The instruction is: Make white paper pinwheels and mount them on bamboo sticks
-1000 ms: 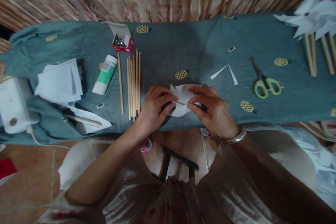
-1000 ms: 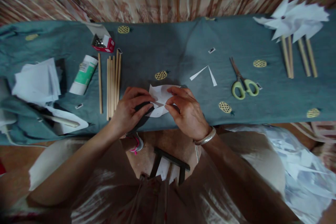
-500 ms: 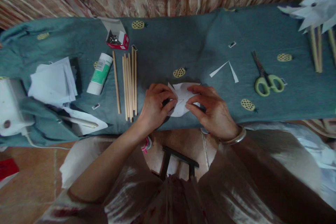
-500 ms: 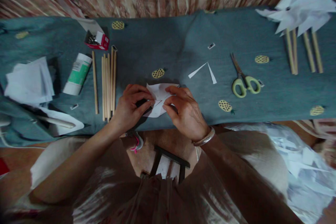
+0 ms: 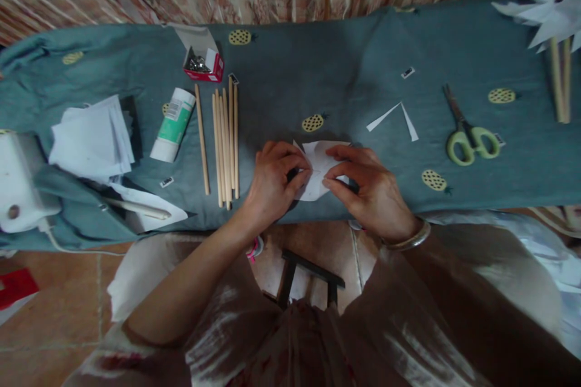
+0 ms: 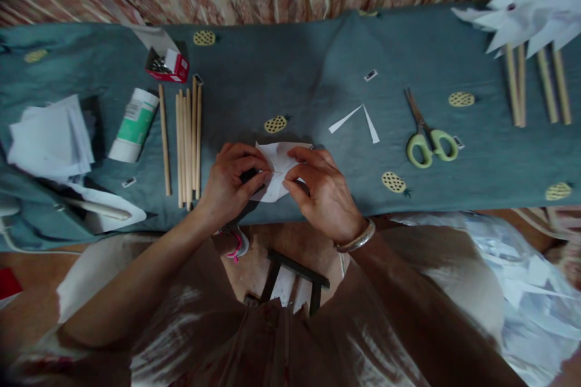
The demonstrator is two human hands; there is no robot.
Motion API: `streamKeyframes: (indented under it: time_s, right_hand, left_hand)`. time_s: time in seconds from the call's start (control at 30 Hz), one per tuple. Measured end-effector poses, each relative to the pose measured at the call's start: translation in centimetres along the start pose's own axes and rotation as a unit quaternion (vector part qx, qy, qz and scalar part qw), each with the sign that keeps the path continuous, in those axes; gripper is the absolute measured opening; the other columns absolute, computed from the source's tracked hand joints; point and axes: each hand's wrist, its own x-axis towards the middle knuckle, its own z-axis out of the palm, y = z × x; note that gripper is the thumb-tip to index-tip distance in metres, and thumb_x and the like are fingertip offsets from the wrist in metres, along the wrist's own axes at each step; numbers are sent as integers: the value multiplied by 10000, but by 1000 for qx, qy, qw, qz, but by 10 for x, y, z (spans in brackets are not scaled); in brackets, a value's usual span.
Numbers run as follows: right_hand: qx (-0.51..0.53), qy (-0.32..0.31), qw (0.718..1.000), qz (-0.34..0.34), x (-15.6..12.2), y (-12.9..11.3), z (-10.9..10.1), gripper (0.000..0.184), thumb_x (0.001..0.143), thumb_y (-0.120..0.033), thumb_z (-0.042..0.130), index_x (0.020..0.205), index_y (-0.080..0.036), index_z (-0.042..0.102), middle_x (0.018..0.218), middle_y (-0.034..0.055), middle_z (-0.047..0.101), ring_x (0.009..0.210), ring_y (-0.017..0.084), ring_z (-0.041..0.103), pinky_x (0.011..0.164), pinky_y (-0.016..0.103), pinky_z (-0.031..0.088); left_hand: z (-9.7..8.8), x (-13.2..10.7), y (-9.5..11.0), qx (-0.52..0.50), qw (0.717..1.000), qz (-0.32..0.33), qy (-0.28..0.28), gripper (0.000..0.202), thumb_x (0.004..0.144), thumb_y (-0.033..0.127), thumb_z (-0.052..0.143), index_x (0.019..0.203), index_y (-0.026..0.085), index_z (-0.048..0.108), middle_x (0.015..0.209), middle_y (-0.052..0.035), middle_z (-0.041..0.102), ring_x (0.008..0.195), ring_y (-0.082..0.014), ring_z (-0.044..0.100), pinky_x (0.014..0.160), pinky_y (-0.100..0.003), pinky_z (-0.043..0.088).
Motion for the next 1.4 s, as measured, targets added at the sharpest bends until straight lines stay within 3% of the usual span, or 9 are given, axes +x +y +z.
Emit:
streamKeyframes:
  time_s: [0.9, 1.4]
  right_hand:
    - [-27, 11, 1000, -13, 6, -6, 1, 110, 892, -200, 615, 801, -194, 676, 1175, 113, 696, 1125, 273, 619, 991, 463, 500]
    - [-27, -7, 1000, 2, 8, -8, 1, 143, 918, -269, 579, 814, -242, 674, 1222, 86, 685, 1169, 293, 604, 1029, 521, 481]
  left_hand:
    - [2, -1, 1, 12, 1000, 5, 1, 148, 899, 237, 581, 805, 198, 689, 978, -34, 682, 983, -221, 560, 875, -388, 393]
    - [1, -1, 2, 4, 1000, -2, -6, 143, 897, 228, 585, 798, 199, 684, 979, -35, 685, 986, -222, 560, 897, -394, 388]
